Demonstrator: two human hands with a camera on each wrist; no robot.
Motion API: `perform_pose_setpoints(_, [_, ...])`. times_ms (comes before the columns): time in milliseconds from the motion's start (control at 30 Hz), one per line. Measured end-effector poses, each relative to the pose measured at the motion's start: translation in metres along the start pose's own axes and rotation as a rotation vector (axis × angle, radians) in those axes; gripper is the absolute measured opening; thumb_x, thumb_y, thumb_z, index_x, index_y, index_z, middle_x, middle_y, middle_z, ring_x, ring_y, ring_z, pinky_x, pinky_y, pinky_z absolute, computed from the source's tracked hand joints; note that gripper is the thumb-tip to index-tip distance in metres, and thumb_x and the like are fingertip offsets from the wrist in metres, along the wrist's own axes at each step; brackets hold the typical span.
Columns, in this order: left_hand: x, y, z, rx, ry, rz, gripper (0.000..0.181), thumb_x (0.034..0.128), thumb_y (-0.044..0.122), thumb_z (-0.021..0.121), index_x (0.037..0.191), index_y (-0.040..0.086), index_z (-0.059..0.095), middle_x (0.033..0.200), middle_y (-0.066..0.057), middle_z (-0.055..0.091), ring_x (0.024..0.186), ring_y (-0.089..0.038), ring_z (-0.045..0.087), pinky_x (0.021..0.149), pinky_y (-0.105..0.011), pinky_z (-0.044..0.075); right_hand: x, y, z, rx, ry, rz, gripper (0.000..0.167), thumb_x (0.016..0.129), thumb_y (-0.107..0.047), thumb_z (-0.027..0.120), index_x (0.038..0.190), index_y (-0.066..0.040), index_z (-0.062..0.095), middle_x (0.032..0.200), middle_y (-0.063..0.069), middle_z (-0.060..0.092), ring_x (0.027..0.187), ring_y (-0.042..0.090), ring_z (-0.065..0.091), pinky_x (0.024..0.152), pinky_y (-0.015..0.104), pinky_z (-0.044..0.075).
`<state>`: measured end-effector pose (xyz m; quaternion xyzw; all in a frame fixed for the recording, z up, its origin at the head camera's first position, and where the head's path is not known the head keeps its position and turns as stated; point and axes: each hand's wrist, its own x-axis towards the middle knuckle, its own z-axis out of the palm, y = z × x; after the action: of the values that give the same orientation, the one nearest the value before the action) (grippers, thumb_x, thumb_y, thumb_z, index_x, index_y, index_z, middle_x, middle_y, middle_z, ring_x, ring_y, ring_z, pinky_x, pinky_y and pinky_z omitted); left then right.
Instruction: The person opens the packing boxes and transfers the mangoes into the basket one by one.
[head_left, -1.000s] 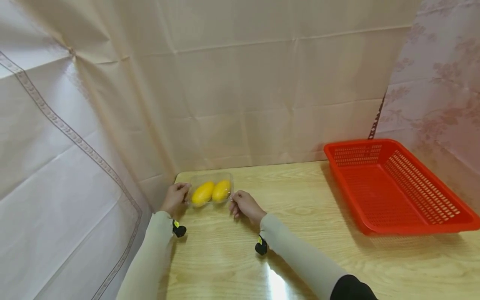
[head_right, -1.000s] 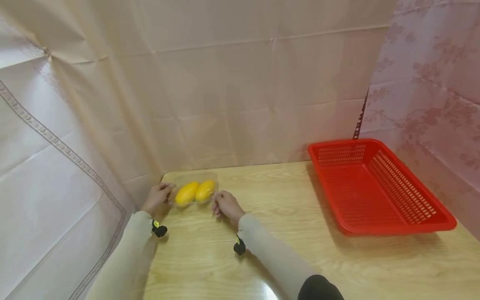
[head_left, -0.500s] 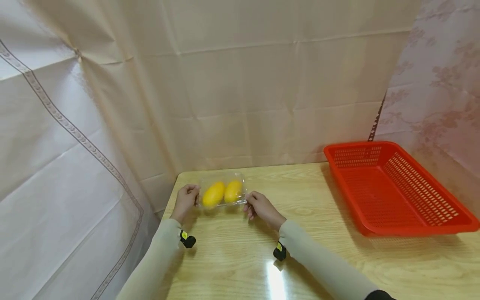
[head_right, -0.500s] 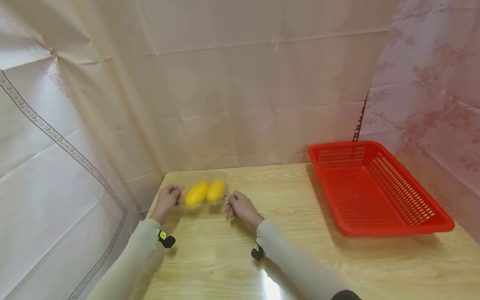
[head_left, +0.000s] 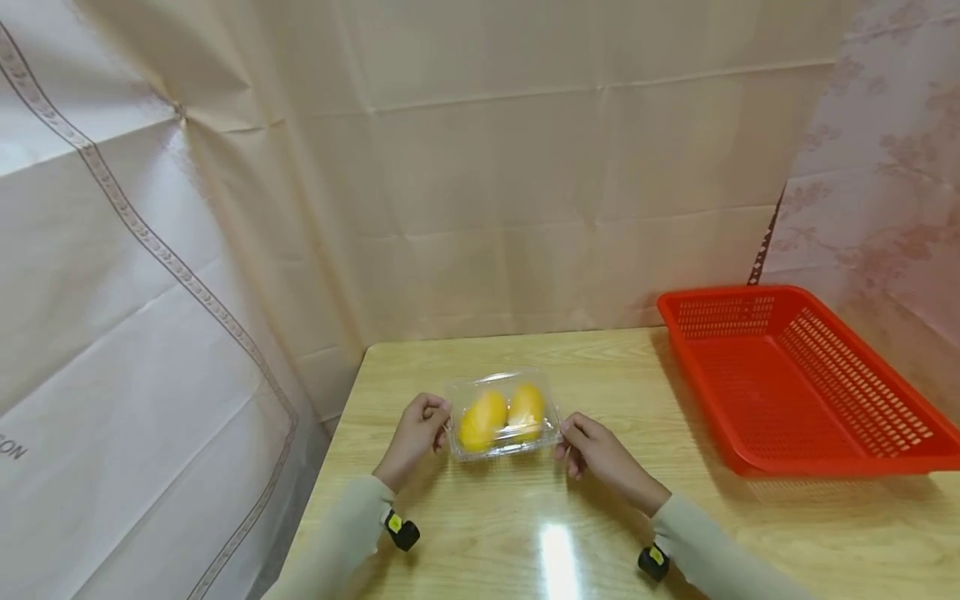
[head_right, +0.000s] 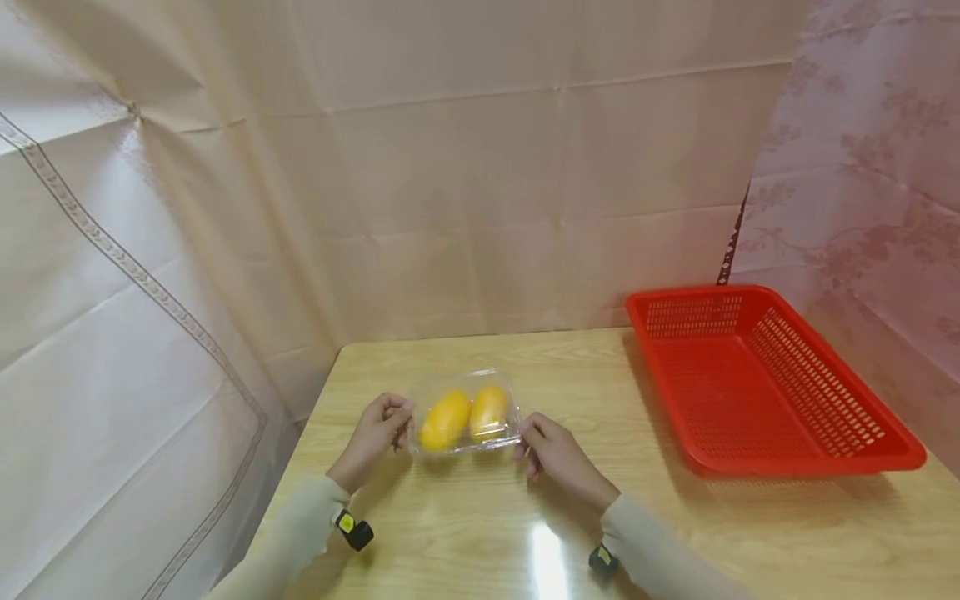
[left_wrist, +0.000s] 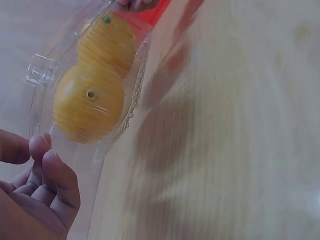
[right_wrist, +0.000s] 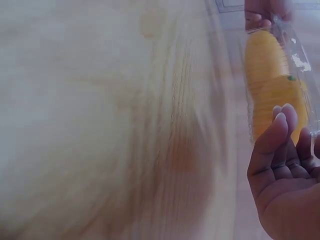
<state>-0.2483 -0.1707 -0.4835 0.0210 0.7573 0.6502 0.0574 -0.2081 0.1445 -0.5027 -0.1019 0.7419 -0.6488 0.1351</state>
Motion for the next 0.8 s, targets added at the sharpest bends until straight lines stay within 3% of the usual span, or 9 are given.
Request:
perform_pose_setpoints(300, [-0.033, 0.001, 0.03, -0.034, -0.079, -0.009, 0.019, 0.1097, 0.018, 0.052, 0.115, -0.001, 0.05, 0.086, -0.01, 0.059, 0.061, -0.017, 0.047, 0.053, -0.026, 0.043, -0.051, -0.004, -0.022, -0.027, -0.036, 0.012, 0.04, 0.112, -0.034, 0.044, 0.106, 0.005, 0.053, 0.094, 0.022, 0.064, 0.062, 0.015, 0.057, 0.058, 0.027, 0.05])
perform_pose_setpoints(433, [-0.044, 0.001, 0.034, -0.023, -0.123, -0.01, 0.018, 0.1093, 0.016, 0.053, 0.115, -0.001, 0.05, 0.088, -0.01, 0.06, 0.062, -0.016, 0.048, 0.053, -0.025, 0.044, -0.066, 0.004, -0.023, -0.024, -0.026, 0.028, 0.042, 0.112, -0.035, 0.045, 0.105, 0.006, 0.054, 0.096, 0.02, 0.065, 0.062, 0.014, 0.057, 0.059, 0.025, 0.049])
perform_pose_setpoints(600, [-0.051, 0.0, 0.041, -0.008, -0.155, -0.012, 0.02, 0.1085, 0.018, 0.055, 0.114, -0.001, 0.052, 0.088, -0.008, 0.06, 0.063, -0.017, 0.05, 0.054, -0.024, 0.044, -0.082, 0.012, -0.026, -0.005, -0.054, 0.042, 0.042, 0.112, -0.033, 0.046, 0.106, 0.008, 0.053, 0.098, 0.022, 0.064, 0.063, 0.013, 0.057, 0.058, 0.024, 0.049])
perform_pose_setpoints(800, [-0.053, -0.003, 0.044, -0.009, -0.15, -0.023, 0.021, 0.1079, 0.019, 0.056, 0.114, -0.001, 0.053, 0.087, -0.007, 0.058, 0.063, -0.017, 0.05, 0.054, -0.024, 0.044, -0.087, 0.015, -0.027, -0.008, -0.083, 0.033, 0.042, 0.112, -0.032, 0.045, 0.105, 0.008, 0.054, 0.098, 0.025, 0.064, 0.062, 0.012, 0.057, 0.056, 0.024, 0.051])
